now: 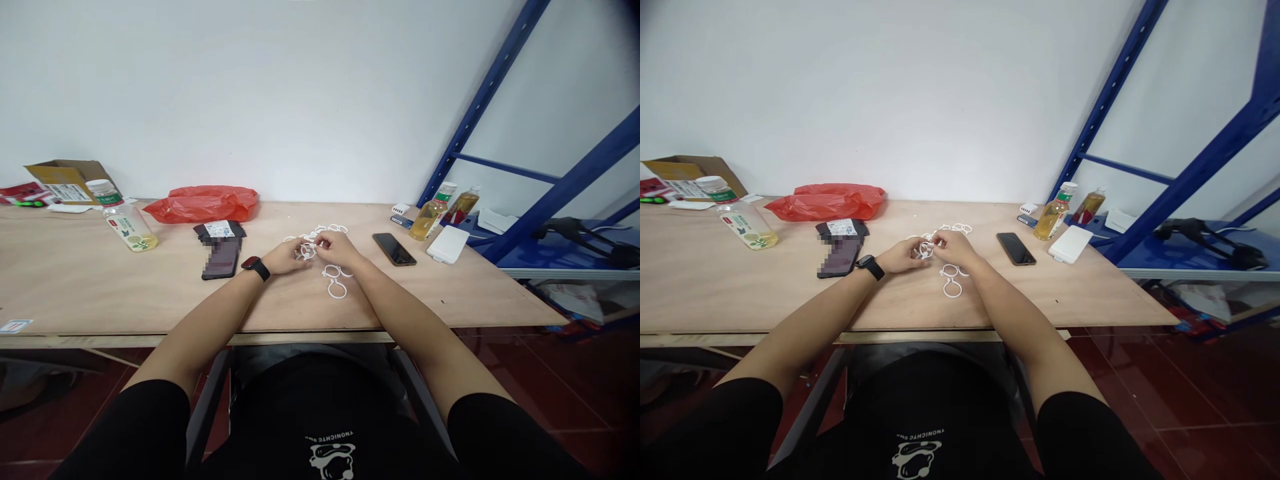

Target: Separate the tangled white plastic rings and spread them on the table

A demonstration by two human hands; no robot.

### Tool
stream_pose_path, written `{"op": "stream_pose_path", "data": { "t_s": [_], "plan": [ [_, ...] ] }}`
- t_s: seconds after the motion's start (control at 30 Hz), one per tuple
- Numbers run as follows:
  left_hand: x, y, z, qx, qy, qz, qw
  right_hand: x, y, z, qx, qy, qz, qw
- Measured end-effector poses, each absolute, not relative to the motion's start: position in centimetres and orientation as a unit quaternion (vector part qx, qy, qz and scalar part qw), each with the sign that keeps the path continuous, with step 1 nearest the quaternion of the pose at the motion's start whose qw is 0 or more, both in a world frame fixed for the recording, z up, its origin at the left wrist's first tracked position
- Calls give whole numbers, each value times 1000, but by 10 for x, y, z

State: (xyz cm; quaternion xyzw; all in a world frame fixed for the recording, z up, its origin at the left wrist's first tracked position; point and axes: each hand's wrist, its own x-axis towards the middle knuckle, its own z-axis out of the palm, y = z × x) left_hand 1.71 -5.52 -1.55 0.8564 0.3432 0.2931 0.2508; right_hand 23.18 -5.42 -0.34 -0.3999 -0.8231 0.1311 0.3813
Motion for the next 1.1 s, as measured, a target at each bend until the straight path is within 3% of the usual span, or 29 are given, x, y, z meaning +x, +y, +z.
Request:
{"op": "stream_pose_path", "data": {
  "t_s": [0.5,0.67,0.9,1.1],
  "plan": [
    [16,-55,-15,866,346,252,257,234,-53,-1,-399,-767,181,470],
    [17,-61,-6,877,358,239,212,232,-53,-3,-399,-779,187,447],
    [8,-53,1,815,448,354,94,231,-53,-5,-392,-810,138,413],
    [14,-56,-4,857,341,345,171,229,-57,-5,-374,-831,138,389]
  ]
}}
